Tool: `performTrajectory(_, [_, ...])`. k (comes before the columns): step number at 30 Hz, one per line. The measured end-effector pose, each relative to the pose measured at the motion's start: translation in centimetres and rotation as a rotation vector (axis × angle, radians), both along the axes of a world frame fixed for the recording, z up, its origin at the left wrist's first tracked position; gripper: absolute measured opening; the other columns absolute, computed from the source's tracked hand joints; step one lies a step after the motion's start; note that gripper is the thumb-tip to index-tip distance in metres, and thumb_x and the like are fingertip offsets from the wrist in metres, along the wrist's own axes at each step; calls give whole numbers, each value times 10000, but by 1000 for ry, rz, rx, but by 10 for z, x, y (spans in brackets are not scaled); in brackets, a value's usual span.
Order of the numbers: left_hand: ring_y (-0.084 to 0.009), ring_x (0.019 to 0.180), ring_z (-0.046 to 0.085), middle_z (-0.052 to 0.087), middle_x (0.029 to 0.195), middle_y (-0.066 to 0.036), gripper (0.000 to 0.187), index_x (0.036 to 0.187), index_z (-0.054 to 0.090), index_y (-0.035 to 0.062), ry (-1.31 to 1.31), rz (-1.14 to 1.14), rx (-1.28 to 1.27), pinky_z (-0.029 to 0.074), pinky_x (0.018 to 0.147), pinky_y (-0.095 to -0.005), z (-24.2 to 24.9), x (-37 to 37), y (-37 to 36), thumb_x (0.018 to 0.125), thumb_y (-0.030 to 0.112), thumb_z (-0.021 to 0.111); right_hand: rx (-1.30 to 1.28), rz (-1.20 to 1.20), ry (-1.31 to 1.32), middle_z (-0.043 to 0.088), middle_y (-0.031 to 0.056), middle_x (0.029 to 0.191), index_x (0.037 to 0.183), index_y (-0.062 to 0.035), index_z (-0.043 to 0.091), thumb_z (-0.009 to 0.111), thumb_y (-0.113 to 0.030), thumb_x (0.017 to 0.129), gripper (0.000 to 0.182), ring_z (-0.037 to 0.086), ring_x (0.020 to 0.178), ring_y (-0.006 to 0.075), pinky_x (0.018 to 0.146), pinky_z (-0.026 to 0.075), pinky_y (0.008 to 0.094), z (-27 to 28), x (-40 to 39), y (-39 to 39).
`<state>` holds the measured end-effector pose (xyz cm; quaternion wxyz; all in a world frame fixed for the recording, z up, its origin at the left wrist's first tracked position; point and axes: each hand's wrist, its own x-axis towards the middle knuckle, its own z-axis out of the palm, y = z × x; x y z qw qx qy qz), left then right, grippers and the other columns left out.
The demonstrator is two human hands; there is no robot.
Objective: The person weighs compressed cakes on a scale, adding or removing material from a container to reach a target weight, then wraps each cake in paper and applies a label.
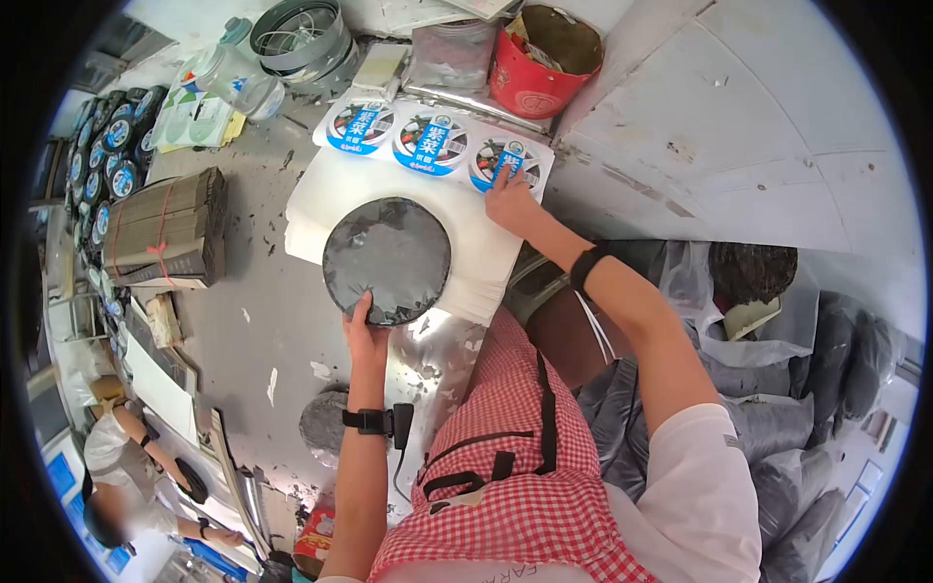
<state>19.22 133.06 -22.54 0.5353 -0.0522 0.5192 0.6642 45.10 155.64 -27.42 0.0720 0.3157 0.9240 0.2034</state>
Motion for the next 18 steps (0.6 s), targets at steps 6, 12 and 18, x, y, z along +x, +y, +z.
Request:
performTrajectory(6, [-257, 1125, 519, 493, 1259, -99, 602, 1321, 384, 89, -73, 44, 0, 488, 887, -436, 11, 4, 1, 800, 28, 680, 9, 52, 273, 508, 474, 1064, 817, 96, 633, 577, -96, 756, 209, 575, 888, 585, 519, 527, 527, 9, 5, -5])
performTrajectory(12, [-249, 1121, 520, 495, 1247, -91, 590, 1312, 392, 109, -66, -5, -13, 490, 887, -429, 8, 4, -2, 804, 38, 684, 152, -115, -140, 478, 495, 1078, 872, 129, 650, 567, -128, 775, 287, 567, 850, 589, 500, 482, 599, -16, -20, -11])
performTrajectory(18, [-249, 1105, 529, 498, 1234, -96, 592, 1302, 395, 102, -105, 19, -5, 494, 881, -437, 9, 6, -4, 796, 12, 687, 49, -57, -74, 514, 456, 1054, 864, 113, 620, 554, -121, 773, 259, 602, 820, 552, 497, 525, 499, -14, -8, 0])
